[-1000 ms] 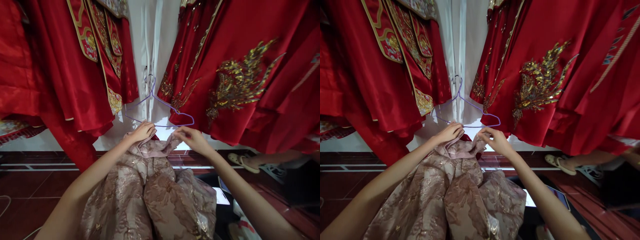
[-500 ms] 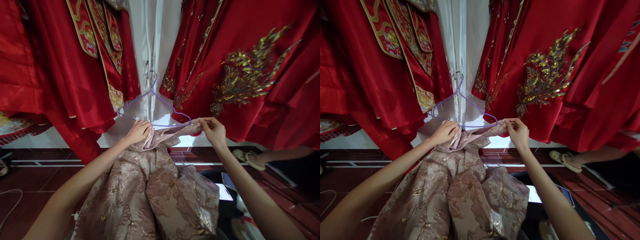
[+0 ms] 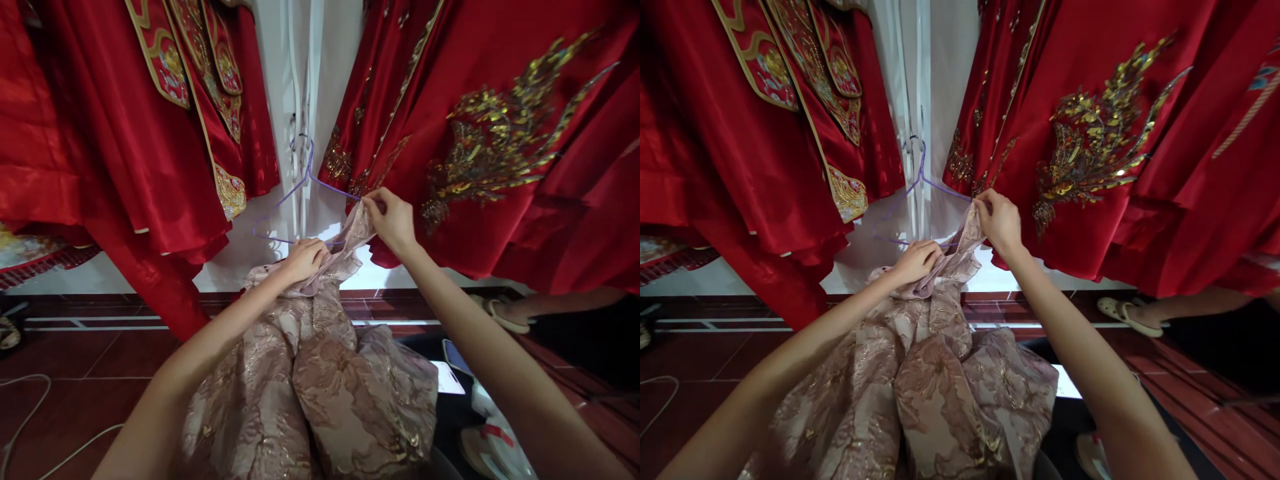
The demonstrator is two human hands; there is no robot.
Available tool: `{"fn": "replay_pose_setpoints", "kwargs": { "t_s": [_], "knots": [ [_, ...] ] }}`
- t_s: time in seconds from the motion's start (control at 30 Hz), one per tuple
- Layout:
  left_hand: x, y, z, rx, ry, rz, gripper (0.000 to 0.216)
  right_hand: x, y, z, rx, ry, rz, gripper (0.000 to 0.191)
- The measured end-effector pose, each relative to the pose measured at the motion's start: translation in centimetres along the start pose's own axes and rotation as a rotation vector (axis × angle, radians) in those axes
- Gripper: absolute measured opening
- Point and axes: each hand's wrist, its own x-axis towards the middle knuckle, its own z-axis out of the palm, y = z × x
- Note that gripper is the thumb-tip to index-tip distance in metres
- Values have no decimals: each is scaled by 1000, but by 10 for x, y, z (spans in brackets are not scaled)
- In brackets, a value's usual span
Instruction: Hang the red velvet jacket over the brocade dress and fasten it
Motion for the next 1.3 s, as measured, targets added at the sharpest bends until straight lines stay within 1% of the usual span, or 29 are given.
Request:
{"fn": "replay_pose_setpoints", "kwargs": {
  "t_s": [0.07,0.13,0.23,0.3,0.33,0.37,0.43,0.47,0.5,0.53,0.57,0.63,0.7,0.83,1.0,1.07,1.2,1.3],
  "knots": [
    [6,7,11,-73,44,-41,21,11,-1,13,2,-25,-32,25],
    [10,14,15,-121,98,-63,20,17,3,21,24,-16,-31,26],
    [9,15,5,-222,171,-35,22,21,9,24,82,12,-11,31],
    [5,2,-9,-285,246,-67,24,25,11,22,115,21,0,34],
    [1,-10,-18,-300,306,-125,24,27,12,21,127,23,4,36],
    [-4,-24,-25,-283,388,-229,23,30,13,20,135,26,8,37],
    [-17,-59,-37,-222,595,-510,21,35,16,19,149,29,18,39],
    [-26,-77,-41,-209,671,-646,20,37,18,19,157,27,24,41],
    [-34,-94,-43,-217,698,-774,18,38,19,20,168,25,30,42],
    [-43,-109,-43,-243,677,-888,17,39,21,22,179,21,38,43],
    [-51,-121,-42,-272,643,-962,16,39,23,23,188,18,45,44],
    [-63,-136,-37,-306,601,-1036,15,39,26,26,204,15,54,45],
    [-70,-141,-32,-327,583,-1066,15,38,28,28,222,10,57,45],
    [-73,-139,-27,-346,561,-1119,14,38,29,29,236,1,51,45],
    [-75,-141,-26,-356,521,-1126,13,37,28,29,216,0,58,47],
    [-77,-142,-27,-357,530,-1093,13,37,27,29,213,2,49,48],
    [-76,-144,-33,-366,553,-994,18,36,26,30,214,12,39,43],
    [-72,-142,-41,-392,578,-862,21,33,26,32,229,17,52,42]
  ]
}}
